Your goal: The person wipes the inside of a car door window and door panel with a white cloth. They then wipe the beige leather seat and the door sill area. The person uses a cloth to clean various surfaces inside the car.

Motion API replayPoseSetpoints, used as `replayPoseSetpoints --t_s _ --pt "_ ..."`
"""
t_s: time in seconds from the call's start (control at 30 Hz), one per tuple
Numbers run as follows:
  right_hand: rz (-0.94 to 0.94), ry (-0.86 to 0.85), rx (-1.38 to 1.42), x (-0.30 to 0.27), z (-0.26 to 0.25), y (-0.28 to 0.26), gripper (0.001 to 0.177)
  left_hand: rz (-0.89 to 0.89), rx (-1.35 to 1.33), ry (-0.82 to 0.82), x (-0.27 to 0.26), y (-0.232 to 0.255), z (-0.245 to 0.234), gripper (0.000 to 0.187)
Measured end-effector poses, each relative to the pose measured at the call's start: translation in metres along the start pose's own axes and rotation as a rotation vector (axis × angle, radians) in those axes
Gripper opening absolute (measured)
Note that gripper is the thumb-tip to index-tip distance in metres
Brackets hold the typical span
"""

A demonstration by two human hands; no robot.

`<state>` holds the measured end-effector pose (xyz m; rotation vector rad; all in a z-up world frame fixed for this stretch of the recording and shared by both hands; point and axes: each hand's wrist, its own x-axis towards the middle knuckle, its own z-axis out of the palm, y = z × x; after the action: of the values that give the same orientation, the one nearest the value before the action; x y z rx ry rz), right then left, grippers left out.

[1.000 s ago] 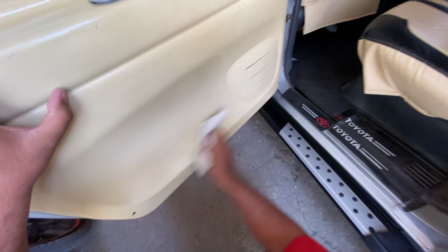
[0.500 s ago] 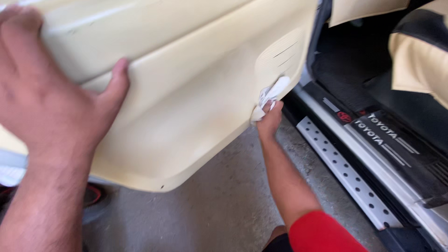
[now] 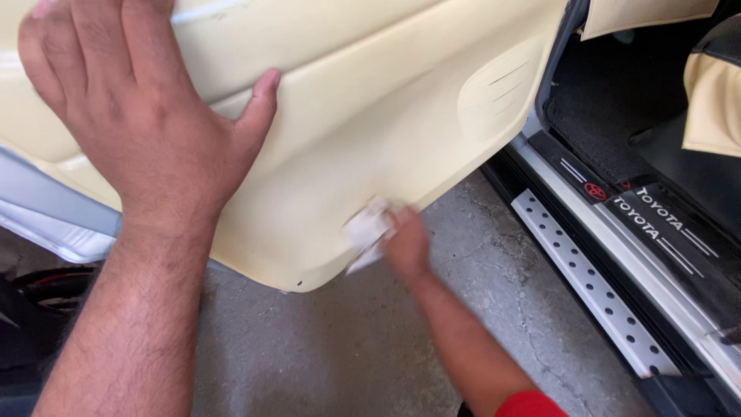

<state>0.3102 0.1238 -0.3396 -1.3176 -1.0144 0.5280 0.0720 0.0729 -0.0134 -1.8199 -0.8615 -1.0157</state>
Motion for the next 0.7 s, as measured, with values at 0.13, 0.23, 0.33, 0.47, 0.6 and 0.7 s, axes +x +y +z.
replayPoseSetpoints --t_s 0.13,0.23,0.33,0.47,0.6,0.7 --pt "-0.2 0.352 -0.445 0.024 -0.045 0.001 0.026 0.004 0.013 -0.002 -0.006 -0.002 0.005 0.078" --pt "-0.069 0.167 -0.384 -0.009 -0.025 -0.016 0.028 -0.034 -0.135 -0.081 -0.013 -0.006 0.002 0.072" --pt "0.122 -0.422 -0.245 -0.077 -0.016 -0.051 0.031 -0.046 -0.086 -0.097 -0.007 0.005 -0.007 0.069" --pt "0.461 -0.346 0.268 -0.1 -0.037 -0.119 0.029 -0.224 -0.026 -0.183 0.022 0.031 -0.028 0.067" --pt "0.938 -0.012 0.862 -0.063 -0.115 -0.213 0.048 -0.488 -0.258 -0.35 0.057 0.039 -0.05 0.06" --pt "0.484 -0.138 1.27 -0.046 -0.174 -0.296 0.076 -0.388 -0.106 -0.497 0.081 0.051 -0.068 0.063"
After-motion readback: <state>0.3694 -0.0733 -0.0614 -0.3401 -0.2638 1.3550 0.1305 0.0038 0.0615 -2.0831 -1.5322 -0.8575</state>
